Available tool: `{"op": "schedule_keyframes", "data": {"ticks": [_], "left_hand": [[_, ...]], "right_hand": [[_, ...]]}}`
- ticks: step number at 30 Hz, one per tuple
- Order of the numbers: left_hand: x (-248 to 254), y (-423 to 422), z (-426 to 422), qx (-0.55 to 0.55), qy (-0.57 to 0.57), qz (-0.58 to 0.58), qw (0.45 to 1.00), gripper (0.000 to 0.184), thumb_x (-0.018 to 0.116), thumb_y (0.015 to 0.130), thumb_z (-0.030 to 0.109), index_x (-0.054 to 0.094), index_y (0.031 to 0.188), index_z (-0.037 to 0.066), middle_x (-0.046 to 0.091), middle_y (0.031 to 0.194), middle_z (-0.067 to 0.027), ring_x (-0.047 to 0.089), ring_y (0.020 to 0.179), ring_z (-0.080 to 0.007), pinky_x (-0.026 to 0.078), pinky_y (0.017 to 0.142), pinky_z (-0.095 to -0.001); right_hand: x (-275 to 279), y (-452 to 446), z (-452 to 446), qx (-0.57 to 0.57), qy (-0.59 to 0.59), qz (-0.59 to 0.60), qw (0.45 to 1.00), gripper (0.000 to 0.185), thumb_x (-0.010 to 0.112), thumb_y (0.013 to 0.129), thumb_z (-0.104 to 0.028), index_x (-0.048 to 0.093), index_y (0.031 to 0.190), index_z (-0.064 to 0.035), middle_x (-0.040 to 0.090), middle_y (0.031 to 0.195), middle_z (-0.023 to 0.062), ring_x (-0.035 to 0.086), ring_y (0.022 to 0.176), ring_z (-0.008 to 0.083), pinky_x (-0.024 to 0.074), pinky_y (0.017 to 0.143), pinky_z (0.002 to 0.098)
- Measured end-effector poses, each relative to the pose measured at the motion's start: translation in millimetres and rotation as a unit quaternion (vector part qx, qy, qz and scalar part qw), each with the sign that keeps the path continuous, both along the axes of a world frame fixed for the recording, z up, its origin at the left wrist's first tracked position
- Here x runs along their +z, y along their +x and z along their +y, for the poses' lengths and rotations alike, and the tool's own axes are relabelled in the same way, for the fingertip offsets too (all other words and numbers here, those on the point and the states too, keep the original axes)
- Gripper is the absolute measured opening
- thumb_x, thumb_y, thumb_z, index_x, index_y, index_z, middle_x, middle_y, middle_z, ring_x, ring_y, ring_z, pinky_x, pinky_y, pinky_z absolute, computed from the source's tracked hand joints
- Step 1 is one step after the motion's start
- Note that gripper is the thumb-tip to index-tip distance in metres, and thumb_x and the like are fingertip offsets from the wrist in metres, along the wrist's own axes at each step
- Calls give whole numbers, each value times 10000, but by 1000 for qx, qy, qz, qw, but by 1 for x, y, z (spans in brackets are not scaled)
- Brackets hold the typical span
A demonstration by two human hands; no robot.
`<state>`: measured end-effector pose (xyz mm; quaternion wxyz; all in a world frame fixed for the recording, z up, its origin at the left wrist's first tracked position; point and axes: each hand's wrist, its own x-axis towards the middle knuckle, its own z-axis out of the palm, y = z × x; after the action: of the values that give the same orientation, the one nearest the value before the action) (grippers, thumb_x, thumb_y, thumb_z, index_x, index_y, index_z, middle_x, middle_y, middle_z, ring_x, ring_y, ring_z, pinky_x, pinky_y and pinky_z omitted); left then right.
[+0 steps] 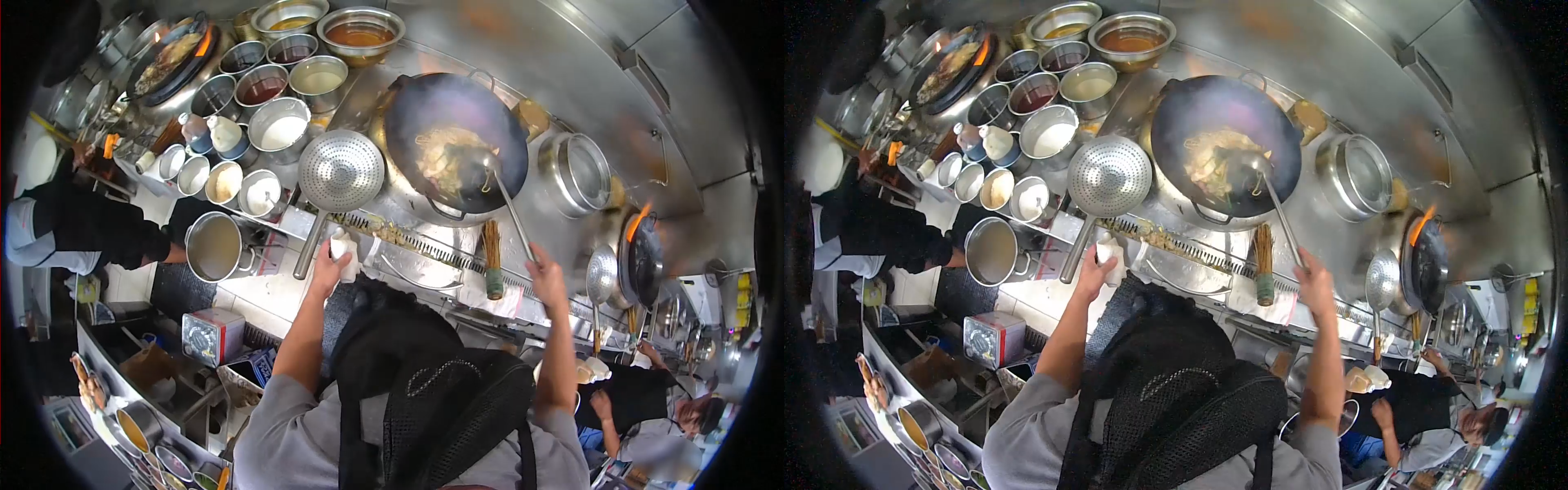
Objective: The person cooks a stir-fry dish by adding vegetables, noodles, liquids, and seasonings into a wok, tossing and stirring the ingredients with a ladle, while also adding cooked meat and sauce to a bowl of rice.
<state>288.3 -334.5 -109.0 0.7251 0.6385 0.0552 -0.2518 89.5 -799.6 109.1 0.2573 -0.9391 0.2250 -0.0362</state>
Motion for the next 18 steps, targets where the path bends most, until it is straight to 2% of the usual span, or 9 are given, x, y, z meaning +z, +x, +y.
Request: {"op": "schedule_keyframes", "data": {"ticks": [2, 4, 8, 10, 11, 12, 14, 16, 18], "left_hand": [[1, 0, 0, 0, 2, 3, 1000, 662, 729, 907, 25, 432, 1499, 30, 640, 1298, -128, 625, 1177, -230, 515, 1012, -363], [0, 4, 2, -22, 28, 2, 999, 686, 739, 905, 37, 419, 1512, 29, 638, 1310, -130, 624, 1186, -232, 511, 1020, -366], [15, 5, -1, -31, 98, -39, 994, 688, 747, 902, 46, 427, 1511, 34, 638, 1310, -127, 625, 1187, -232, 509, 1022, -367], [5, 4, 2, -32, 50, -23, 998, 556, 707, 945, 55, 480, 1451, 29, 640, 1269, -103, 631, 1134, -208, 532, 971, -362], [1, 3, 4, -30, 48, -24, 998, 556, 707, 945, 55, 480, 1451, 29, 640, 1269, -103, 631, 1134, -208, 532, 971, -362], [1, 1, 6, -18, -2, -2, 1000, 574, 705, 947, 58, 471, 1471, 31, 639, 1290, -107, 629, 1154, -210, 523, 992, -362], [2, -7, 11, 2, -56, 18, 998, 592, 702, 950, 60, 462, 1490, 33, 638, 1311, -111, 627, 1174, -212, 515, 1014, -362], [13, -15, 17, 38, -144, 45, 988, 526, 662, 989, 62, 476, 1480, 44, 631, 1316, -96, 620, 1176, -198, 513, 1012, -354], [23, -21, 21, 55, -153, 58, 985, 493, 640, 1017, 80, 473, 1480, 55, 626, 1317, -81, 612, 1178, -189, 507, 1014, -346]], "right_hand": [[-21, 27, 32, -128, 192, -11, 973, 506, 631, 1018, -180, 524, 1476, 5, 686, 744, 123, 632, 578, 178, 511, 518, 370], [-40, 53, 53, -151, 256, -84, 951, 547, 580, 1055, -212, 433, 1541, -10, 574, 649, 52, 529, 469, 117, 418, 394, 307], [-52, 104, 81, -212, 228, -83, 947, 542, 544, 1072, -209, 401, 1558, -17, 560, 651, 38, 520, 472, 113, 418, 386, 280], [-48, 112, 89, -136, 303, -91, 939, 545, 543, 1078, -214, 393, 1567, -27, 537, 661, 13, 496, 455, 105, 425, 380, 291], [-38, 108, 86, -131, 374, -75, 915, 555, 550, 1079, -229, 389, 1574, -36, 553, 676, 19, 499, 461, 105, 435, 388, 291], [-27, 103, 87, -126, 372, -76, 916, 555, 550, 1079, -229, 389, 1574, -36, 553, 676, 19, 499, 461, 105, 435, 388, 291], [-14, 90, 84, -142, 463, -110, 868, 569, 569, 1075, -253, 393, 1575, -46, 560, 686, 24, 498, 466, 107, 442, 395, 291], [-18, 99, 69, -145, 454, -126, 870, 577, 575, 1077, -244, 381, 1581, -41, 534, 667, 20, 482, 453, 111, 424, 381, 298], [-28, 116, 44, -113, 319, -152, 929, 588, 574, 1076, -248, 377, 1574, -5, 533, 640, 24, 485, 448, 115, 431, 382, 305]]}}
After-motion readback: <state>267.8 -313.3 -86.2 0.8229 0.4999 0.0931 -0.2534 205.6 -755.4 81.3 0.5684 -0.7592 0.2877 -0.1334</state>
